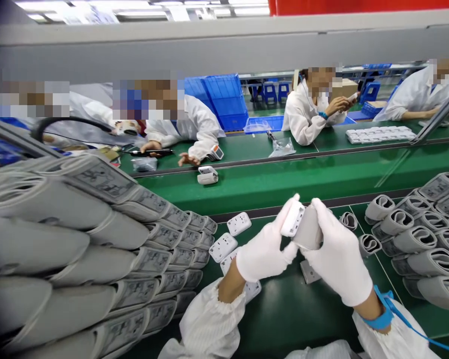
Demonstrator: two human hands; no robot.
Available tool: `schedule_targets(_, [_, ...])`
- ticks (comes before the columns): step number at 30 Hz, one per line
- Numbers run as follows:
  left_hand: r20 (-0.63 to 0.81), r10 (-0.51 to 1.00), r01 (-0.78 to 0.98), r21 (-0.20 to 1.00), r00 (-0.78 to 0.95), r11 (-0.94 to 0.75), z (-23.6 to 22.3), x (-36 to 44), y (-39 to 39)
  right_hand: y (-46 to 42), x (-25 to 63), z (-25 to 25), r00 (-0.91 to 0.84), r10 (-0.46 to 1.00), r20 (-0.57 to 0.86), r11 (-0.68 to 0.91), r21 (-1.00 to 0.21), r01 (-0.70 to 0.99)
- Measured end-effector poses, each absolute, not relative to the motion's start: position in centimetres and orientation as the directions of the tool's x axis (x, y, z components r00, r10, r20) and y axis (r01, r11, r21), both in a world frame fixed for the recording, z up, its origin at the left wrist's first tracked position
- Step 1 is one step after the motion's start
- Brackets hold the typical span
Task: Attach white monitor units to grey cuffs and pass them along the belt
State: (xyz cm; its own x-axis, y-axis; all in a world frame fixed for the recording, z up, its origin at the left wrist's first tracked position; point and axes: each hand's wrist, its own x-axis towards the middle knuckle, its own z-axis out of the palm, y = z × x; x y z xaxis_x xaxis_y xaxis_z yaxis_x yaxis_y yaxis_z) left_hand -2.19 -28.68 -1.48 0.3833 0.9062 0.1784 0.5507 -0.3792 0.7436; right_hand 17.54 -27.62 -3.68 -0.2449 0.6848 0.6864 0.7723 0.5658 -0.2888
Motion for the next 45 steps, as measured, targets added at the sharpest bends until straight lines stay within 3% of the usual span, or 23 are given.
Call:
schedule_targets(5, [0.229, 0.882, 0.608, 0.652, 0.413, -0.454, -2.5, -1.4, -28.9, -28.1, 19.1, -4.2, -0.231, 0.835, 0.5, 0.482, -0.46, 0.746])
schedule_targets(8, [0.245, 0.89, 0.603, 0.663, 0.385, -0.443, -3.4, -0.8, -28.9, -28.9, 19.5, -4.5, -0.226, 0.895, 0.385, 0.423, -0.57, 0.704])
schedule_targets(12, [0.28, 0.932, 0.463, 0.811, 0.23, -0.358, -5.0, -0.2, -28.4, -29.6, 19.5, -5.0, -0.221, 0.918, 0.33, 0.396, -0.712, 0.58])
schedule_targets(16, [0.174, 0.98, 0.148, 0.971, 0.097, -0.187, -6.2, 0.1, -27.8, -29.0, 20.6, -6.5, -0.258, 0.907, 0.333, 0.407, -0.852, 0.329])
schedule_targets(20, [0.094, 0.975, -0.084, 0.993, 0.201, -0.079, -6.0, 0.4, -27.6, -28.2, 21.1, -8.1, -0.197, 0.903, 0.383, 0.43, -0.818, 0.382])
schedule_targets(28, [-0.099, 0.981, -0.133, 0.984, 0.168, 0.122, -5.5, -0.1, -27.3, -27.0, 20.0, -9.0, -0.327, 0.828, 0.456, 0.539, -0.808, 0.238])
schedule_targets(37, [-0.068, 0.962, -0.128, 0.986, 0.266, 0.104, -4.9, -0.7, -26.7, -26.4, 20.7, -8.7, -0.488, 0.754, 0.44, 0.613, -0.739, 0.281])
schedule_targets(45, [-0.077, 0.948, -0.117, 0.986, 0.309, 0.118, -6.2, -0.3, -26.4, -26.5, 19.4, -10.0, -0.402, 0.809, 0.429, 0.536, -0.819, 0.204])
